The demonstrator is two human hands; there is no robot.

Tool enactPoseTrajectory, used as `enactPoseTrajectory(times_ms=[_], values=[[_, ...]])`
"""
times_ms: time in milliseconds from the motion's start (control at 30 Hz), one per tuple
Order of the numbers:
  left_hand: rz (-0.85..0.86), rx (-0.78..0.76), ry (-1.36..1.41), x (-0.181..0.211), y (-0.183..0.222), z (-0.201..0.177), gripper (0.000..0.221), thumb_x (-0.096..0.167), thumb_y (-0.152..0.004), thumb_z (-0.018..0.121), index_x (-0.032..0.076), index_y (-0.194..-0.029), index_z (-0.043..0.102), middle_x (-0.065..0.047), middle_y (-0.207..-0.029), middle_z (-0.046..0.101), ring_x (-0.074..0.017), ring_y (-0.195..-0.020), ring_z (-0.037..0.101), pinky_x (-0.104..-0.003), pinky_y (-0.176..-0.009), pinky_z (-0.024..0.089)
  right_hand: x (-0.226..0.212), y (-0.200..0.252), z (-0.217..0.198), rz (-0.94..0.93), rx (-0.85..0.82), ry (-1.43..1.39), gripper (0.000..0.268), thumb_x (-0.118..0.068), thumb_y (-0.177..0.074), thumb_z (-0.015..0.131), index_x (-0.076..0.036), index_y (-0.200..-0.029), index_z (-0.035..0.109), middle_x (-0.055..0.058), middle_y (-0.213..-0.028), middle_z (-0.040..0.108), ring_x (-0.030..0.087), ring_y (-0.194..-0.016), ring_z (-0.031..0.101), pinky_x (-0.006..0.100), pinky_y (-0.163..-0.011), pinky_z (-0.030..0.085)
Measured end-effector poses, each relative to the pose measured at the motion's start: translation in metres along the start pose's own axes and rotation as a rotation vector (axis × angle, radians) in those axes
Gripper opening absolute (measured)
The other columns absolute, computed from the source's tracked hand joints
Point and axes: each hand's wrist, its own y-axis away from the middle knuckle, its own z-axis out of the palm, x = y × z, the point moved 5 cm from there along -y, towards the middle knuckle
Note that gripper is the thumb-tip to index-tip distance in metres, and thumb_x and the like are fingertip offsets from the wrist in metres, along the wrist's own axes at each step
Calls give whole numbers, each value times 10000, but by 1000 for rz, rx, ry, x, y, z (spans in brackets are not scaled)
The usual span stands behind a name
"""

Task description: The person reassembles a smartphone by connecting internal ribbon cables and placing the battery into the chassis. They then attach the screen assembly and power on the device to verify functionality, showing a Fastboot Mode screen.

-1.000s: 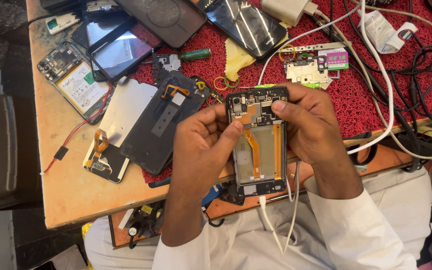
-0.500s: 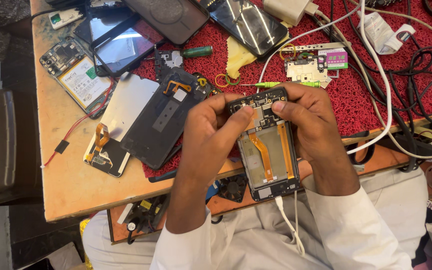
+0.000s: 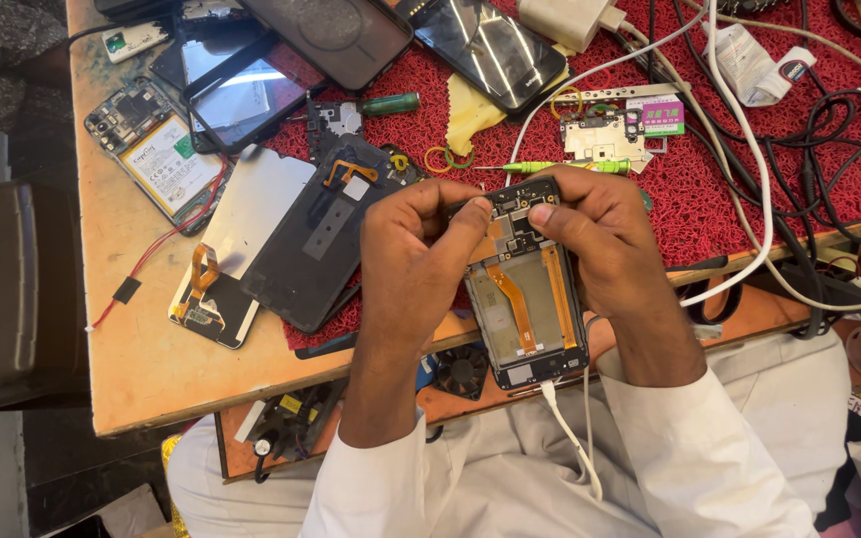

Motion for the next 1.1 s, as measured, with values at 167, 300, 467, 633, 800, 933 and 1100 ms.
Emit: enactPoseTrajectory(times_ms=[167, 300, 467, 633, 800, 933, 1100], values=[[-50, -101, 197, -3, -1, -1, 104, 32, -950, 660, -47, -983, 719, -42, -863, 729, -51, -739, 641, -209, -667, 513, -1, 1, 0, 0, -1, 0, 175, -38, -1005, 572, 76, -1089, 674, 59, -946, 699, 69, -804, 612, 229, -719, 500], [-54, -114, 201, -5, -3, 0, 83, 19, -944, 653, -35, -992, 693, -45, -906, 714, -55, -779, 630, -217, -710, 512, -1, 1, 2, -20, -1, 0, 168, -31, -1004, 569, 75, -1085, 672, 57, -946, 695, 65, -806, 604, 227, -719, 492], [-43, -127, 193, -7, -2, 1, 67, 26, -937, 649, -20, -974, 680, -31, -893, 694, -53, -778, 613, -216, -712, 500, -1, 2, 1, -26, 5, 21, 168, -25, -994, 571, 79, -1084, 668, 49, -927, 686, 61, -792, 589, 223, -710, 483], [-45, -148, 169, -3, 0, 1, 82, 7, -918, 669, -14, -997, 663, -17, -888, 678, -50, -780, 612, -220, -710, 502, 1, 3, 1, -48, -1, 25, 166, -24, -997, 577, 86, -1084, 666, 47, -920, 675, 62, -792, 576, 222, -714, 469], [213, -10, -255, 28, 17, 5, 256, 7, -855, 722, 18, -1095, 634, -41, -929, 692, -80, -780, 629, -233, -691, 529, -1, 3, 3, -53, -2, 22, 172, -36, -988, 575, 77, -1082, 664, 52, -942, 696, 67, -817, 605, 227, -741, 494], [597, 217, -636, 60, 45, 10, 266, 40, -879, 722, 13, -1129, 636, -106, -1122, 612, -213, -1011, 641, -338, -888, 552, -2, 2, 2, -40, 24, 67, 161, -44, -991, 584, 67, -1072, 667, 51, -929, 700, 62, -798, 603, 224, -716, 492], [737, 241, -999, 60, 56, 18, 229, 77, -964, 742, 42, -1189, 719, -70, -1195, 612, -269, -1128, 598, -422, -973, 500, -3, 2, 5, -51, 18, 45, 155, -43, -1004, 574, 58, -1084, 662, 53, -931, 702, 60, -796, 611, 222, -721, 497]])
